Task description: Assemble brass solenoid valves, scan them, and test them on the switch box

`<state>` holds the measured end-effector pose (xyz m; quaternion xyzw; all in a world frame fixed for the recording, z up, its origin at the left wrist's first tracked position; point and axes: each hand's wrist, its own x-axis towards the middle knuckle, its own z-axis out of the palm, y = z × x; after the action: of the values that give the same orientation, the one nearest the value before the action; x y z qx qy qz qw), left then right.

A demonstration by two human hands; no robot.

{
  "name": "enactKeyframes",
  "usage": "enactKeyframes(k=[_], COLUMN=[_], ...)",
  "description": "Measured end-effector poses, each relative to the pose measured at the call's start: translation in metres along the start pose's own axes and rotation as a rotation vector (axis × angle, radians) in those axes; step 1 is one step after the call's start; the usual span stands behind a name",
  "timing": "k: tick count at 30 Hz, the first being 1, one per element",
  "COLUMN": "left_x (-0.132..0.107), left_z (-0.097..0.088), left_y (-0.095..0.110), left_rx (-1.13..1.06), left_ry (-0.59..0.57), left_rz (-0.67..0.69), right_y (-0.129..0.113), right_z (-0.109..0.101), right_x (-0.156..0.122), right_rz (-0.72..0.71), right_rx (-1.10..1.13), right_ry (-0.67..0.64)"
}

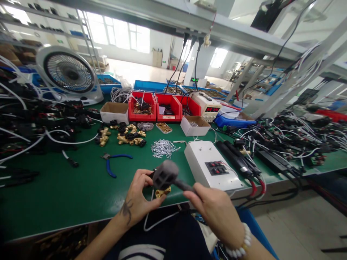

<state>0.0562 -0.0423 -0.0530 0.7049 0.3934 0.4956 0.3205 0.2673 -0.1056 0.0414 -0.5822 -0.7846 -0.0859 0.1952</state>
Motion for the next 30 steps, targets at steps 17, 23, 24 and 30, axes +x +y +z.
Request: enactKeyframes(k=[17,23,24,30], left_x=[-0.001,0.001,0.002,0.002], left_z=[0.002,0.001,0.001,0.002], left_y=[-0.003,-0.002,-0.001,-0.001], left_rx=[-0.008,-0.002,0.001,0.003], left_ry=[0.017,0.009,0.009,0.017], left_rz=[-0.002,0.011,0.011,0.018], right_y=[0.003,0.001,0.001,-0.002], right_z=[-0.007,-0.008,-0.009,-0.002], right_x=[0.004,0.000,0.001,0.005], right_rz=[-0.034,-0.054,-0.032,-0.091], right_rx=[-0.006,0.009,0.023,-0.050], right_ry=[0.103,-0.076,-0.018,-0.083])
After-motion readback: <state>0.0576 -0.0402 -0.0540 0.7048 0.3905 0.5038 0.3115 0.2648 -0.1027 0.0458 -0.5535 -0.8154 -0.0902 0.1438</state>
